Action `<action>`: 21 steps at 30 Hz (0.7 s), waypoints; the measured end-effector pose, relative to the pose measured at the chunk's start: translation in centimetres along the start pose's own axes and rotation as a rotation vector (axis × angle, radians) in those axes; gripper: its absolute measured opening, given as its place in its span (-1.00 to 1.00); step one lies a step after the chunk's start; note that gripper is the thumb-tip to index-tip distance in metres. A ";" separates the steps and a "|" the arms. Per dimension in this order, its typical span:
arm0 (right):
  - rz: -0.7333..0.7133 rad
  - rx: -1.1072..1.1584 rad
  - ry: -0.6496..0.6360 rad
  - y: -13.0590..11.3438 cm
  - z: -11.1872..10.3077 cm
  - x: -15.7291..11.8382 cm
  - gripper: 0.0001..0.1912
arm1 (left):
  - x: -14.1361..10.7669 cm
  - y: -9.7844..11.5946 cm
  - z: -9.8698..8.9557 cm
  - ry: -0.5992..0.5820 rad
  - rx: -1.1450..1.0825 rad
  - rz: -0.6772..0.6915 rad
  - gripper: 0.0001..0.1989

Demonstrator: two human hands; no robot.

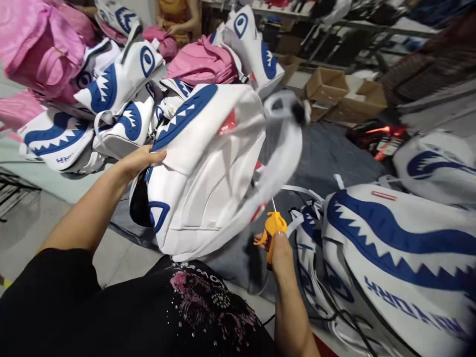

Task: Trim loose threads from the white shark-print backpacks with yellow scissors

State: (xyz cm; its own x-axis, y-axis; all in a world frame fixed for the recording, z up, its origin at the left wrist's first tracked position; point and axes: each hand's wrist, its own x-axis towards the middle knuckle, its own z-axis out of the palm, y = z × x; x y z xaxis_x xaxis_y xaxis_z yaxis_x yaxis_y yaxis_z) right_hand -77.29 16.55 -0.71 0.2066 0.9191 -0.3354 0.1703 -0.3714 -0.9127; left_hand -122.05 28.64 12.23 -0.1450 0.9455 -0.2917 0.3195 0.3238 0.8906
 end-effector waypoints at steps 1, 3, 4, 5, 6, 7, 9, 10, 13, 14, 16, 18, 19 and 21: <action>0.007 0.004 0.019 -0.1 -0.5 -0.4 -0.20 | 1.6 -0.6 0.4 -0.025 0.022 -0.069 -0.53; 0.033 -0.025 0.041 0.2 -1.3 -1.1 -0.20 | 4.3 -2.1 2.5 -0.004 0.159 -0.139 -0.55; 0.064 -0.053 0.031 0.6 -1.6 -1.4 -0.21 | 5.1 -2.9 4.0 0.027 0.236 -0.125 -0.54; 0.117 -0.092 -0.006 1.1 -1.6 -1.6 -0.24 | 5.3 -3.6 5.8 0.057 0.299 -0.085 -0.53; 0.182 -0.148 -0.069 1.8 -1.5 -1.9 -0.26 | 5.0 -4.3 7.9 0.069 0.340 -0.037 -0.50; 0.237 -0.216 -0.154 2.4 -1.2 -2.2 -0.29 | 4.2 -5.1 10.2 0.064 0.364 0.001 -0.47; 0.281 -0.342 -0.319 3.6 -0.5 -2.7 -0.35 | 1.4 -6.9 15.3 0.002 0.389 0.024 -0.31; 0.263 -0.384 -0.379 4.0 -0.3 -2.9 -0.38 | -0.3 -7.9 17.8 -0.029 0.425 0.017 -0.14; 0.128 -0.371 -0.359 3.9 -0.9 -2.6 -0.42 | -4.8 -11.3 24.0 -0.125 0.700 0.028 0.16; 0.093 -0.349 -0.317 3.4 -1.5 -2.1 -0.41 | -5.8 -12.3 25.2 -0.133 0.793 0.021 0.16; 0.010 -0.346 -0.247 1.7 -2.6 -0.2 -0.38 | -6.6 -13.8 26.4 -0.093 0.897 0.003 0.06; -0.066 -0.432 -0.215 -0.5 -3.3 2.6 -0.38 | -6.4 -14.5 26.0 -0.022 0.871 -0.018 -0.07; -0.103 -0.507 -0.190 -1.8 -3.3 4.2 -0.39 | -6.2 -14.7 25.4 0.018 0.801 -0.039 -0.11; -0.152 -0.678 -0.138 -4.5 -3.0 7.8 -0.42 | -5.9 -14.7 23.9 0.068 0.493 -0.112 -0.21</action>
State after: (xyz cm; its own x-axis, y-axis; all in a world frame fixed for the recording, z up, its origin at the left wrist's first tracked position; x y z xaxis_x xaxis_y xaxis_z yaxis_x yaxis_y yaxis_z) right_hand -73.58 25.01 1.52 0.0172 0.9588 -0.2834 0.7594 -0.1969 -0.6201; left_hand -103.51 19.16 -7.48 -0.2587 0.9048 -0.3382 0.6998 0.4169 0.5800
